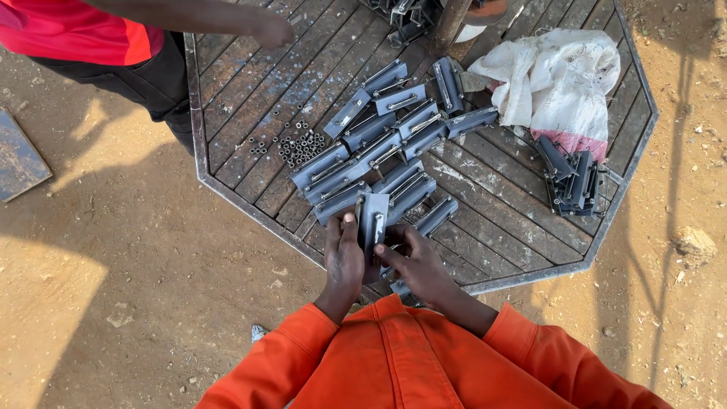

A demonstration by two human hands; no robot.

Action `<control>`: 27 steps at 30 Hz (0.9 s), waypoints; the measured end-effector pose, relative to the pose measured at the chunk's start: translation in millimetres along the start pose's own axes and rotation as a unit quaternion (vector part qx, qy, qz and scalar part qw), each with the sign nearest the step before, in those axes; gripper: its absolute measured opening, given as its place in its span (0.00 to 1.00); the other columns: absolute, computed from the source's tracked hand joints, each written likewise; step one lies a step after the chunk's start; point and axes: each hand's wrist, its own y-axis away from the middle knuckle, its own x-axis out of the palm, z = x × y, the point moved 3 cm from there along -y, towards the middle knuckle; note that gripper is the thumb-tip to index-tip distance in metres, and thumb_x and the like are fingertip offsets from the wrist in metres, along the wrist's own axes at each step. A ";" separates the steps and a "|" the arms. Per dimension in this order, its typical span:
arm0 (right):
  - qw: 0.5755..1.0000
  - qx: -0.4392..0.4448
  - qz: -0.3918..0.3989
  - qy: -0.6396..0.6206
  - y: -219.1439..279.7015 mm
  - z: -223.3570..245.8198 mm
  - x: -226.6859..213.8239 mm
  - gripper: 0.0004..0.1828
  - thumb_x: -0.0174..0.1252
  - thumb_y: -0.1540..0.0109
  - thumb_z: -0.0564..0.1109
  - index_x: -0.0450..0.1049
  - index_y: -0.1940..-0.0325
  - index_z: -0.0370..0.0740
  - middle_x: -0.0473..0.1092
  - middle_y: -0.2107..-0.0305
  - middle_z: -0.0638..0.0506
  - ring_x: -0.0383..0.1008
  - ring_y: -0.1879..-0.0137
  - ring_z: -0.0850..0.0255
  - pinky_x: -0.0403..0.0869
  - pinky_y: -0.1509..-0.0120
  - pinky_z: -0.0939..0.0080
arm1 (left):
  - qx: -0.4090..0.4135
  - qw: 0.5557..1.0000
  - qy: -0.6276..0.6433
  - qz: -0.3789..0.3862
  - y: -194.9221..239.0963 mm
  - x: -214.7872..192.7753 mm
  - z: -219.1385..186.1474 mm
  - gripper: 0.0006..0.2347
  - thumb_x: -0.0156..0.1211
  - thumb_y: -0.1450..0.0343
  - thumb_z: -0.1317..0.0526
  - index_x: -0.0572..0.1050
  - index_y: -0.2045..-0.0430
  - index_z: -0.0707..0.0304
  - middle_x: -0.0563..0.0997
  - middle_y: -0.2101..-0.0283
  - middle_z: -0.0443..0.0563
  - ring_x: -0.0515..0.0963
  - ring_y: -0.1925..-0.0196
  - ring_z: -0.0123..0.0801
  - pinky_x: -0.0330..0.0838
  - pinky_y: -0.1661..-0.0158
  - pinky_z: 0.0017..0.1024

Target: Assembling small metal components into larger metal frames on a workshop table.

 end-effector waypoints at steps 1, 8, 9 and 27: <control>1.000 0.001 0.002 0.000 0.5 -2.4 1.4 0.19 0.65 0.35 0.49 0.73 0.46 0.36 0.73 0.59 0.40 0.75 0.60 0.55 0.75 0.60 0.56 | -0.001 1.000 0.000 -0.002 5.1 -1.7 -0.6 0.15 0.46 0.22 0.46 0.72 0.53 0.56 0.74 0.57 0.63 0.75 0.51 0.49 0.68 0.48 0.44; 0.991 -0.075 0.064 0.091 -15.2 -28.8 -3.5 0.07 0.60 0.34 0.42 0.77 0.54 0.38 0.78 0.66 0.40 0.79 0.60 0.51 0.78 0.56 0.50 | -0.047 0.986 -0.128 0.099 15.5 0.7 -8.9 0.39 0.59 0.30 0.39 0.49 0.29 0.58 0.81 0.58 0.67 0.79 0.42 0.62 0.64 0.39 0.60; 0.987 -0.084 0.091 0.103 -17.2 -40.0 -6.2 0.06 0.59 0.33 0.43 0.78 0.55 0.40 0.79 0.66 0.40 0.81 0.60 0.48 0.79 0.55 0.48 | -0.039 0.987 -0.132 0.079 23.6 4.7 -21.9 0.41 0.70 0.34 0.44 0.52 0.30 0.59 0.77 0.47 0.74 0.77 0.40 0.65 0.67 0.39 0.60; 0.969 -0.142 0.121 0.161 -142.1 0.8 -16.5 0.13 0.51 0.27 0.47 0.75 0.49 0.35 0.74 0.67 0.44 0.76 0.59 0.58 0.74 0.57 0.50 | -0.053 0.975 0.196 -0.088 22.1 -14.1 7.1 0.15 0.46 0.22 0.43 0.68 0.59 0.53 0.76 0.75 0.62 0.82 0.77 0.48 0.68 0.91 0.35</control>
